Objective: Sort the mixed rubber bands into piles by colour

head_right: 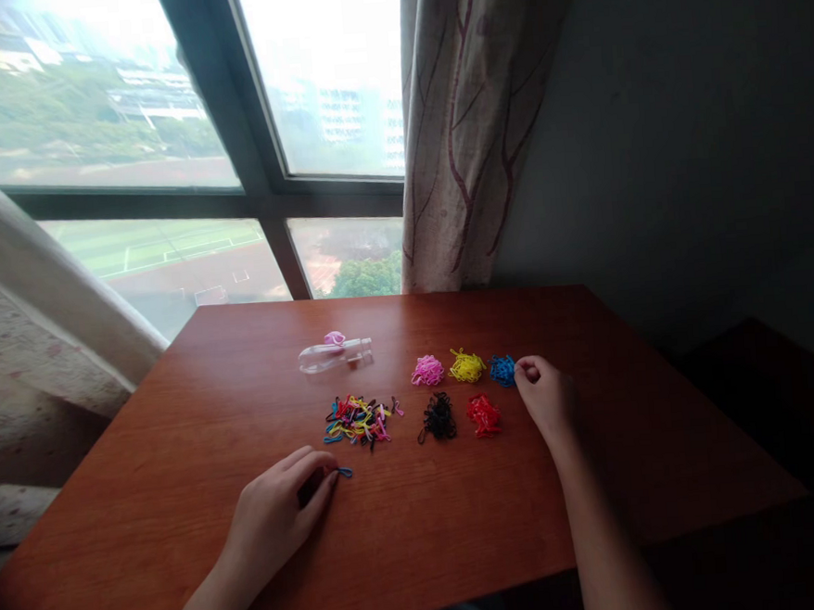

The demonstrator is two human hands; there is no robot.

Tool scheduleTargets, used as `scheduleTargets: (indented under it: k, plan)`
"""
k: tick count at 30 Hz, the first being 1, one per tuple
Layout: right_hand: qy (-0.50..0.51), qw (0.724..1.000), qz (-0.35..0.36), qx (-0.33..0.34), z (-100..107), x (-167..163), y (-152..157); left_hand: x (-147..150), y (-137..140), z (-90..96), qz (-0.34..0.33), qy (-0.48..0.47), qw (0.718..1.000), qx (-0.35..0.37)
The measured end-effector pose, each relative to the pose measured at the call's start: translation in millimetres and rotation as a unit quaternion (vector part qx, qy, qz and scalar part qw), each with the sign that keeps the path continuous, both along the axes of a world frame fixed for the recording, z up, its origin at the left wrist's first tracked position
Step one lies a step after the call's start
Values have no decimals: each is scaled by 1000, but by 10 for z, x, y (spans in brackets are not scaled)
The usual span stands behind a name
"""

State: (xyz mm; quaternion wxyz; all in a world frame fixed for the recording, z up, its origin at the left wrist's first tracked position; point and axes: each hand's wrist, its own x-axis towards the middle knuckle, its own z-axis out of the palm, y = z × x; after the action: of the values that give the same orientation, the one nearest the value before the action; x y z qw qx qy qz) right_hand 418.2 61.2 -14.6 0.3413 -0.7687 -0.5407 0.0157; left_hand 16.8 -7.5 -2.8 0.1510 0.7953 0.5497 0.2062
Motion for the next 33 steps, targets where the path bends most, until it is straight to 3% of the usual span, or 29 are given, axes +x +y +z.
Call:
scheduleTargets:
  k: [9, 15, 24, 33]
  plan:
    - [-5, 999, -11, 37, 173, -234, -181, 0, -4, -24, 1, 25, 1000, 9]
    - [60, 993, 86, 59, 282, -794, -472, -6, -8, -71, 7, 39, 999, 18]
    - [136, 958, 251, 22, 107, -1630, -816, 5, 0, -39, 8, 44, 999, 16]
    - [135, 945, 295, -29, -53, -1797, -938, -2, -7, -78, 9, 46, 999, 2]
